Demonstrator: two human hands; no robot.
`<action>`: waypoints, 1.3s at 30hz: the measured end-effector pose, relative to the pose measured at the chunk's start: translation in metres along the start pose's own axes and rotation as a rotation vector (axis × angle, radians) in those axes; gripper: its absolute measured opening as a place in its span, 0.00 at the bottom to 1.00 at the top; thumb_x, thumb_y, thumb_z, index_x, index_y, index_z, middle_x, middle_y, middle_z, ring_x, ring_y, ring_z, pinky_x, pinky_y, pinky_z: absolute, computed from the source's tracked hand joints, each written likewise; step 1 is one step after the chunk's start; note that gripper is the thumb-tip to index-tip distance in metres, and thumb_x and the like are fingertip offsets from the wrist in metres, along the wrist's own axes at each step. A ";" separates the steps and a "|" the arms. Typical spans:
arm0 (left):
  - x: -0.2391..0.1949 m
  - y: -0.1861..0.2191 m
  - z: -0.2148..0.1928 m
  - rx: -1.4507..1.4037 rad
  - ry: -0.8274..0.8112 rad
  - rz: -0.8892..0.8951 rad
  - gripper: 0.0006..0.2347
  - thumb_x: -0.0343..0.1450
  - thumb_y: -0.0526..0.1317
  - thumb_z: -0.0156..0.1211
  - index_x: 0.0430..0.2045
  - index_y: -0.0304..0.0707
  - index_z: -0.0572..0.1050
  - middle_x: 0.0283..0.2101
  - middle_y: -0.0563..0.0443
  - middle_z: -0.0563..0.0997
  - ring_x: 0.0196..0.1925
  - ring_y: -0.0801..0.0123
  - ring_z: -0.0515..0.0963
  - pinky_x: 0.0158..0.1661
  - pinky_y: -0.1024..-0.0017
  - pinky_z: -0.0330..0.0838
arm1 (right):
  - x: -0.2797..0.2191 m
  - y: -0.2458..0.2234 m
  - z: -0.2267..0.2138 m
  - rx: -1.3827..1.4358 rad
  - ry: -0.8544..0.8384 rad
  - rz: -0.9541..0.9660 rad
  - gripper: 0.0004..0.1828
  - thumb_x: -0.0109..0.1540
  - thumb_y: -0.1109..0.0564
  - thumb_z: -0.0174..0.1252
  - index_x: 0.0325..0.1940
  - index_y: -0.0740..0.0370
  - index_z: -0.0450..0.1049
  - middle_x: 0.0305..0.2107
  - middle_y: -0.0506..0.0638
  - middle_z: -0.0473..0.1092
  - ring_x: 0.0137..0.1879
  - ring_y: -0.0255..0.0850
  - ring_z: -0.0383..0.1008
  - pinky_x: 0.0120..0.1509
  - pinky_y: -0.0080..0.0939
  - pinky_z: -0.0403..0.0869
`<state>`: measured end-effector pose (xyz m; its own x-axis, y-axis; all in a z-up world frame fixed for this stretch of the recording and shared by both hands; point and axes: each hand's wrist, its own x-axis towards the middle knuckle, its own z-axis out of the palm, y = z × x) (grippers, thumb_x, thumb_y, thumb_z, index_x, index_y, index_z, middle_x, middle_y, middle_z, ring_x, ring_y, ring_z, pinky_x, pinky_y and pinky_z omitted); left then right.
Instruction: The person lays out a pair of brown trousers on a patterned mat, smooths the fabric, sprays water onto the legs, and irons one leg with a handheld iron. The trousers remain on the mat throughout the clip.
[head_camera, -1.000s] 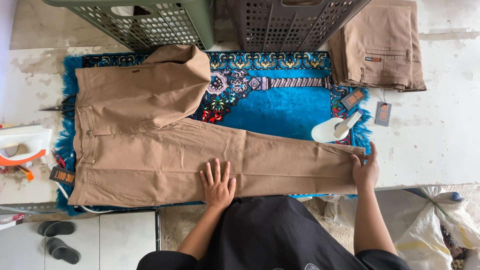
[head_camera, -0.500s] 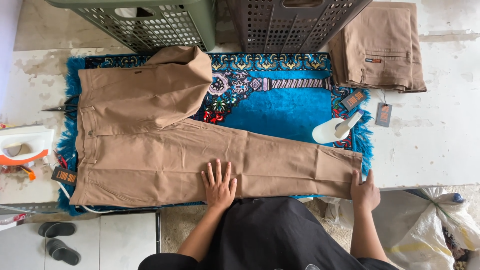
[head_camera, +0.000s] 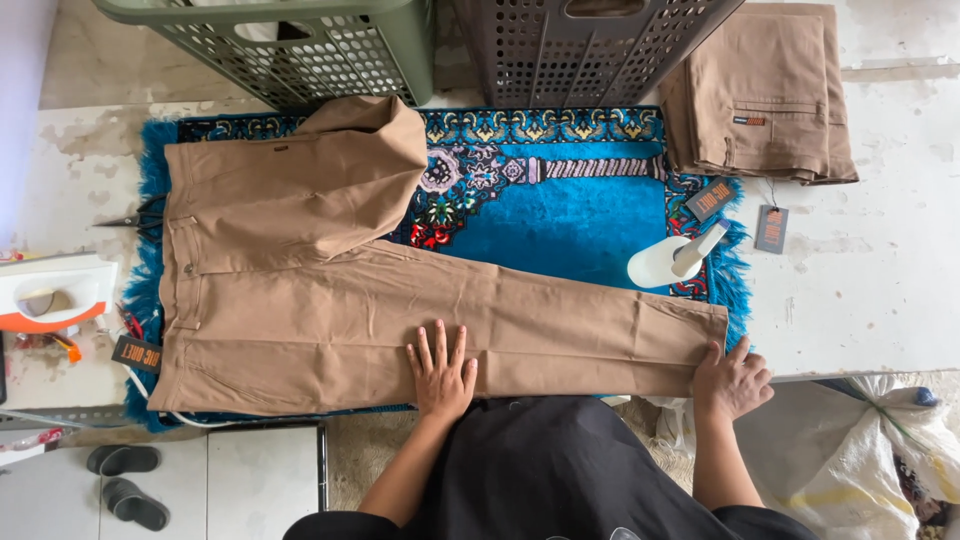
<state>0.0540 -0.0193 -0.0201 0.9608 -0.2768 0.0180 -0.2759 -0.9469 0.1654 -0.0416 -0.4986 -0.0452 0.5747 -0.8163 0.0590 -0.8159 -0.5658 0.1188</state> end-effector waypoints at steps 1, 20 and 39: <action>0.001 0.002 -0.004 0.000 -0.003 -0.005 0.27 0.76 0.56 0.39 0.73 0.57 0.55 0.77 0.40 0.49 0.78 0.36 0.40 0.69 0.36 0.33 | -0.003 -0.007 -0.003 -0.002 -0.002 -0.005 0.34 0.72 0.28 0.42 0.77 0.45 0.61 0.54 0.55 0.66 0.64 0.59 0.61 0.62 0.63 0.57; 0.035 0.030 -0.018 -0.257 -0.103 0.162 0.32 0.68 0.60 0.49 0.71 0.61 0.59 0.77 0.50 0.53 0.78 0.52 0.49 0.70 0.42 0.33 | -0.013 -0.073 -0.042 0.232 -0.143 -0.610 0.36 0.66 0.26 0.38 0.79 0.24 0.51 0.80 0.43 0.44 0.85 0.47 0.38 0.82 0.74 0.37; 0.036 -0.074 -0.023 0.160 0.335 -0.420 0.27 0.70 0.48 0.55 0.65 0.39 0.68 0.67 0.25 0.67 0.68 0.33 0.67 0.56 0.34 0.62 | -0.006 -0.066 -0.031 0.239 -0.171 -0.359 0.45 0.67 0.23 0.31 0.83 0.41 0.40 0.79 0.62 0.35 0.84 0.60 0.26 0.79 0.78 0.30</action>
<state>0.1094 0.0450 -0.0095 0.9384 0.1724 0.2994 0.1569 -0.9848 0.0750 0.0107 -0.4529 -0.0225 0.8210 -0.5602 -0.1104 -0.5708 -0.8105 -0.1313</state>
